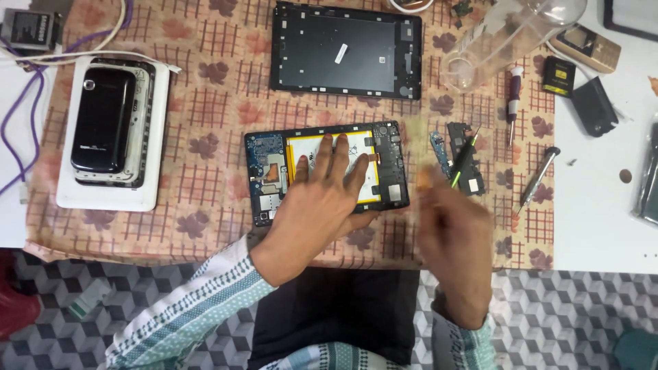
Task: The person sprays a liquid onto the internal frame of a disassembled tablet and wipes the edges and battery area with a toothbrush. The person continues scrubbing the interior surfaces with the toothbrush throughout the clip.
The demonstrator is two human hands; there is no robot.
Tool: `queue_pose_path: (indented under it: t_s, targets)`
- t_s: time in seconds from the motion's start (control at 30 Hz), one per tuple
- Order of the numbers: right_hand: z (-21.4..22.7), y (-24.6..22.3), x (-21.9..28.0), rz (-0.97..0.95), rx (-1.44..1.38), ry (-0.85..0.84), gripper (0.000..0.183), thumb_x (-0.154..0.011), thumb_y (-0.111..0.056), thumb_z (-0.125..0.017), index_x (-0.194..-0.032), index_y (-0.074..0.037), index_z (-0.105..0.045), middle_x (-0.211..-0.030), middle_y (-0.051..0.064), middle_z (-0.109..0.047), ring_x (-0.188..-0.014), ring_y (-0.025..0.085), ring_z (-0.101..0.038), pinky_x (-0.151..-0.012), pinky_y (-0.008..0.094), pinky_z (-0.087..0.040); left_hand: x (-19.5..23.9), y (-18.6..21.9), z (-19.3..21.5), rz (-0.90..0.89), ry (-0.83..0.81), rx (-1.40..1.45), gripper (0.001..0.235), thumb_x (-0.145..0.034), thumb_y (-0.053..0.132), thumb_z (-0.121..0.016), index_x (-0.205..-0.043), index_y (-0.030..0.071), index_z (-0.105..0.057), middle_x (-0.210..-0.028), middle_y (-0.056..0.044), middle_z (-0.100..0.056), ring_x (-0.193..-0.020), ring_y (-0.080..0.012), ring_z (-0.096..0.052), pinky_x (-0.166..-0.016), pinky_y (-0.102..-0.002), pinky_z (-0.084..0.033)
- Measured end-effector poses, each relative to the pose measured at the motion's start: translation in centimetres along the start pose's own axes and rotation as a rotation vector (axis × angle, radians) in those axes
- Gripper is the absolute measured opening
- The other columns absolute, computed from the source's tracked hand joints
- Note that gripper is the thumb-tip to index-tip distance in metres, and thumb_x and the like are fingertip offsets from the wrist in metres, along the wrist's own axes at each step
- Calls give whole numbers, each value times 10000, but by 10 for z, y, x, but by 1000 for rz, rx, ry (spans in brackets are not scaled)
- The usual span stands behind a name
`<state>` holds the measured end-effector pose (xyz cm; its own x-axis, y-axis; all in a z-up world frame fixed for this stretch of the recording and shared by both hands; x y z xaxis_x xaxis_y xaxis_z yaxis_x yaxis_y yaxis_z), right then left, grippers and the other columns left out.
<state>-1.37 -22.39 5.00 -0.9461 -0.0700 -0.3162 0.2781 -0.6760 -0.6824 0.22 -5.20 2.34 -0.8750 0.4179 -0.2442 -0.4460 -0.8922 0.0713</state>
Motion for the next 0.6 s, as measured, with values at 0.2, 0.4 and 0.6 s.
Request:
queue_pose_path:
  t_s: [0.2, 0.4, 0.6]
  targets:
    - [-8, 43, 18, -136, -492, 277, 327, -1091, -30, -525, -1401, 68, -556, -853, 73, -640, -529, 74, -527, -448, 209, -396, 16, -1, 11, 78, 138, 217, 733, -831, 413, -724, -1368, -54, -550, -1443, -294, -507, -1357, -446, -485, -1087, -557, -463]
    - [-10, 73, 38, -114, -548, 326, 284, -1170, -44, -533, -1421, 88, -522, -973, 95, -642, -740, 83, -548, -650, 209, -437, 49, 30, 26, 19, 459, 379, 237, -937, 184, -749, -1141, 65, -738, -1295, -122, -660, -1365, -334, -571, -1202, -537, -462]
    - [-15, 67, 31, -132, -536, 322, 354, -1089, -148, -576, -1356, 82, -547, -941, 109, -619, -677, 78, -513, -612, 183, -407, 56, 49, 15, -115, 464, 538, 178, -962, 156, -737, -1124, 88, -714, -1123, -47, -700, -1072, -224, -715, -891, -350, -596]
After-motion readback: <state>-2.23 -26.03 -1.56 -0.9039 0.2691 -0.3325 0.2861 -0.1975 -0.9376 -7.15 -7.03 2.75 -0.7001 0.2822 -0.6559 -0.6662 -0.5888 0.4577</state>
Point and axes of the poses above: each hand's wrist, its own x-axis away from the middle knuckle, its own z-axis out of the back of the hand, y = z × x, the point moved 6 cm from there along -x, towards the middle knuckle
